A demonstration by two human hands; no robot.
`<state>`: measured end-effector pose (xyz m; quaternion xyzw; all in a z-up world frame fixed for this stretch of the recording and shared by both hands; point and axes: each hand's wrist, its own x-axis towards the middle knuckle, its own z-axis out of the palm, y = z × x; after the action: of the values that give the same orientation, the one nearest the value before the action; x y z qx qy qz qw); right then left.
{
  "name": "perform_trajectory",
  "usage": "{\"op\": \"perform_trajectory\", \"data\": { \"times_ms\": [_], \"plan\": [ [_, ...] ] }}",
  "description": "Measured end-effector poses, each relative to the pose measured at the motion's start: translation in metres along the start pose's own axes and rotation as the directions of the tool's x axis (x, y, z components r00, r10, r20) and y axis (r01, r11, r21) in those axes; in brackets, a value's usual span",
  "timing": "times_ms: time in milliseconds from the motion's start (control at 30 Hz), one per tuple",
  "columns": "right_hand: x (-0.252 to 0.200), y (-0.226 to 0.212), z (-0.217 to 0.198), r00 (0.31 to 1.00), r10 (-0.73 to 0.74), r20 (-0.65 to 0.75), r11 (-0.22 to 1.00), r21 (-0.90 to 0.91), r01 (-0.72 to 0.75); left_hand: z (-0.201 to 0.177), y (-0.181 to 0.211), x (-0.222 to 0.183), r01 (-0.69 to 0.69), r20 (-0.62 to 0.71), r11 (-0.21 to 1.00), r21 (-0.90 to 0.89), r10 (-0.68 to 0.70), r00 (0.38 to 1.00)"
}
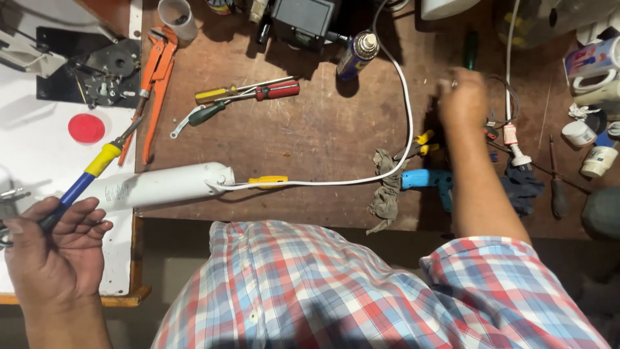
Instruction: A person uses a soldering iron to attach wires to a white plastic electronic component on a workbench.
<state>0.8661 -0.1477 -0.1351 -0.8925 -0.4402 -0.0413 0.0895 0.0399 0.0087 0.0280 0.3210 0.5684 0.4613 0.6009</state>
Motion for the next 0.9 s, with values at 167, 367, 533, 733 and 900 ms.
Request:
{"op": "perform_trajectory", "data": {
  "times_ms": [167, 367, 533, 733, 900],
  "plan": [
    [0.045, -0.067, 0.012, 1.0, -0.027, 0.014, 0.957, 0.29, 0.022, -0.017, -0.011, 0.012, 0.03, 0.01, 0.999, -0.026, -0.029, 1.0],
    [0.155, 0.044, 0.007, 0.893, 0.406, -0.194, 0.912, 0.147, -0.382, -0.09, -0.039, 0.036, -0.014, 0.069, 0.998, 0.061, 0.01, 0.998],
    [0.212, 0.038, -0.042, 0.999, -0.046, -0.013, 0.998, 0.046, 0.046, -0.11, -0.046, 0.04, 0.003, 0.043, 0.989, 0.149, -0.01, 0.999],
    [0.192, 0.049, -0.075, 0.994, -0.048, 0.099, 0.977, -0.202, 0.067, -0.161, -0.08, 0.073, -0.049, 0.214, 0.982, 0.184, 0.008, 0.977],
    [0.119, 0.082, -0.185, 0.78, -0.27, -0.565, 0.947, -0.011, 0.32, -0.163, -0.091, 0.085, -0.147, 0.26, 0.934, 0.325, 0.061, 0.964]
  ]
}}
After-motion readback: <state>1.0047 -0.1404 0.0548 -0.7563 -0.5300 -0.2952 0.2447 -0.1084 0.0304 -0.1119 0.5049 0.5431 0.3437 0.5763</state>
